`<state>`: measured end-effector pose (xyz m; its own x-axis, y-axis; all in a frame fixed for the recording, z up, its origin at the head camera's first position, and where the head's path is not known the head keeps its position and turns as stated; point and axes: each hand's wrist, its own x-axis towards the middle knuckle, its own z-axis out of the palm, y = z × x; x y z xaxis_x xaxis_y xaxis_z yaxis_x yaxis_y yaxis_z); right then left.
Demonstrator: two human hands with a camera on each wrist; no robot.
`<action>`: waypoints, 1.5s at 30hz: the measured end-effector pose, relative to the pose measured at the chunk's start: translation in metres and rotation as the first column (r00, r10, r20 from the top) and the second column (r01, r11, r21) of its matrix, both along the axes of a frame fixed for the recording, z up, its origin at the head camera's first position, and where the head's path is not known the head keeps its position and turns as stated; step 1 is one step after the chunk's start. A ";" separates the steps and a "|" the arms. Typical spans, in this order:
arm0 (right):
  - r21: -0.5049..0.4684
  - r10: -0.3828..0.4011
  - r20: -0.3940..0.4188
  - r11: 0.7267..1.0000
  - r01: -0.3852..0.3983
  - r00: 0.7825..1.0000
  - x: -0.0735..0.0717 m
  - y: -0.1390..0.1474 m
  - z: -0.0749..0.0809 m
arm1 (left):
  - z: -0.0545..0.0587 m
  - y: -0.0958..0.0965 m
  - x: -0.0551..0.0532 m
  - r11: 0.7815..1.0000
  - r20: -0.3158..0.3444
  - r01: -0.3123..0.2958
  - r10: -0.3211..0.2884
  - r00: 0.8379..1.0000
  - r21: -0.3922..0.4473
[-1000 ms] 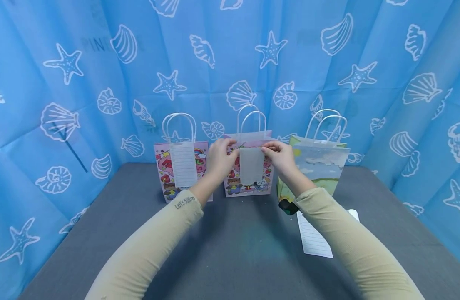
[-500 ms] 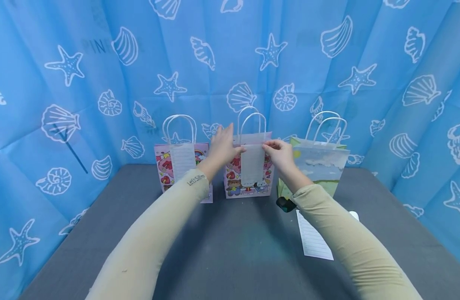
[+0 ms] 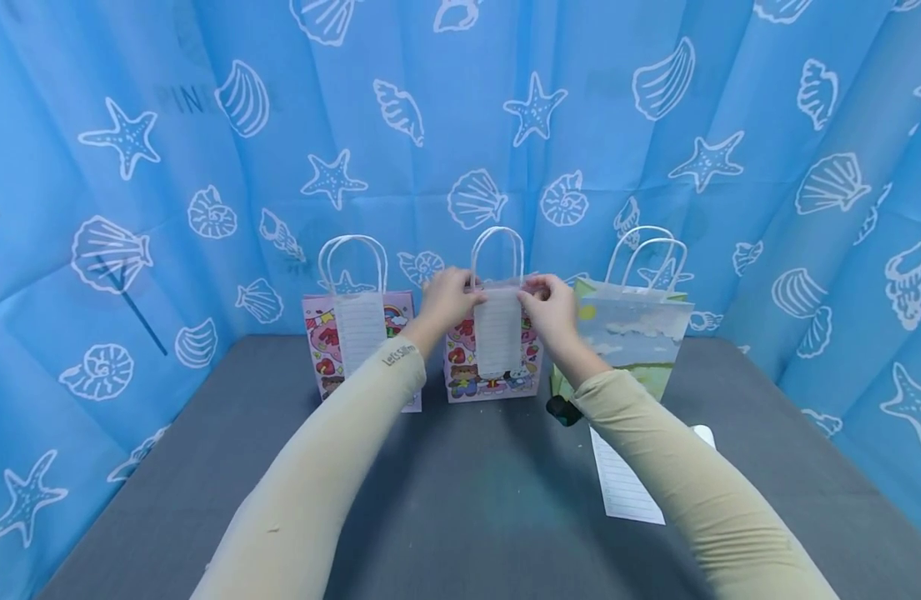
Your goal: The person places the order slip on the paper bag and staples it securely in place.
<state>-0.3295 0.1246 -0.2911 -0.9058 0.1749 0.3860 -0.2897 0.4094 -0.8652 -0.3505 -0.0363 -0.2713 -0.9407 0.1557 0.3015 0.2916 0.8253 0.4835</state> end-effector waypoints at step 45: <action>0.351 -0.037 0.023 0.936 0.027 0.999 -0.001 -0.003 0.006 | 0.006 -0.012 0.014 0.996 0.097 0.021 -0.029 0.995 0.082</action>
<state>-0.3304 0.1221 -0.2851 -0.9134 0.0619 0.4023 -0.2490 0.6968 -0.6727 -0.3364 -0.0486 -0.2656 -0.9625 0.1586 0.2202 0.2595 0.7755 0.5755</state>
